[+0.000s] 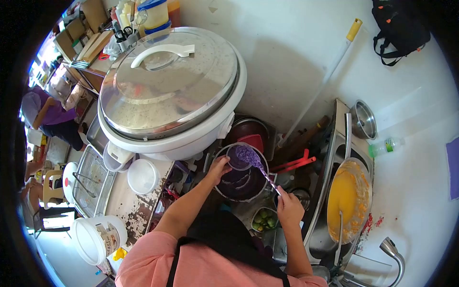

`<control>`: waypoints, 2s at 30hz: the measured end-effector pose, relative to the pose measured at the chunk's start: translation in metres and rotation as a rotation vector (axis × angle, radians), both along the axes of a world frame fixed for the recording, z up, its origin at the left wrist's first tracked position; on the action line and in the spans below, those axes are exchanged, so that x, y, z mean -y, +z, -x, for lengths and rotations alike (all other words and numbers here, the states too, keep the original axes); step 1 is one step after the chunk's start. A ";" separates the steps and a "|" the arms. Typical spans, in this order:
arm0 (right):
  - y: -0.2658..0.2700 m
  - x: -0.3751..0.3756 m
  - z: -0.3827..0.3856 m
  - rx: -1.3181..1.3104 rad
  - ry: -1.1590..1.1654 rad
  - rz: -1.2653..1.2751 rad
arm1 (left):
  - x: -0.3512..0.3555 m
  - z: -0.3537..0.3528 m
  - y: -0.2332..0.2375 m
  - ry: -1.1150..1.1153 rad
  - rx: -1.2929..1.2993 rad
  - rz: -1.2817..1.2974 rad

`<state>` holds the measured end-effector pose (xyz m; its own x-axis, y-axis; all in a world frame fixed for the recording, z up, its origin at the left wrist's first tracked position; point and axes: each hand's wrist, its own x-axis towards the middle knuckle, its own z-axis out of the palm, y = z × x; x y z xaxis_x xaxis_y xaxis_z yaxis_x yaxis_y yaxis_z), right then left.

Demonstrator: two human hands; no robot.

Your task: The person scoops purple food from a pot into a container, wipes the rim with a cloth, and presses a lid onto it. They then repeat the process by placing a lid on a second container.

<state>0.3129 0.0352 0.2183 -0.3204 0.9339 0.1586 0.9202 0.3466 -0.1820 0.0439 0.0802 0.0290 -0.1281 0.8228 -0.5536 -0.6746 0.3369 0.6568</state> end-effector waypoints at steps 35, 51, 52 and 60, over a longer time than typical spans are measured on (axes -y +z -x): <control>-0.009 -0.016 -0.039 -0.752 -0.284 0.674 | 0.002 -0.004 0.007 0.056 0.008 0.051; -0.026 -0.004 -0.048 -1.353 -0.399 1.509 | 0.011 0.001 0.007 0.019 0.017 0.023; -0.028 -0.004 -0.049 -1.375 -0.380 1.536 | 0.010 0.002 0.006 0.012 0.016 0.020; -0.038 0.000 -0.051 -1.551 -0.244 1.695 | 0.012 0.004 0.002 0.005 0.006 0.011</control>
<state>0.3637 0.0353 0.1802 -0.6704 0.4315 -0.6037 -0.1635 -0.8795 -0.4470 0.0403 0.0686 0.0307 -0.1287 0.8161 -0.5634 -0.6803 0.3407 0.6489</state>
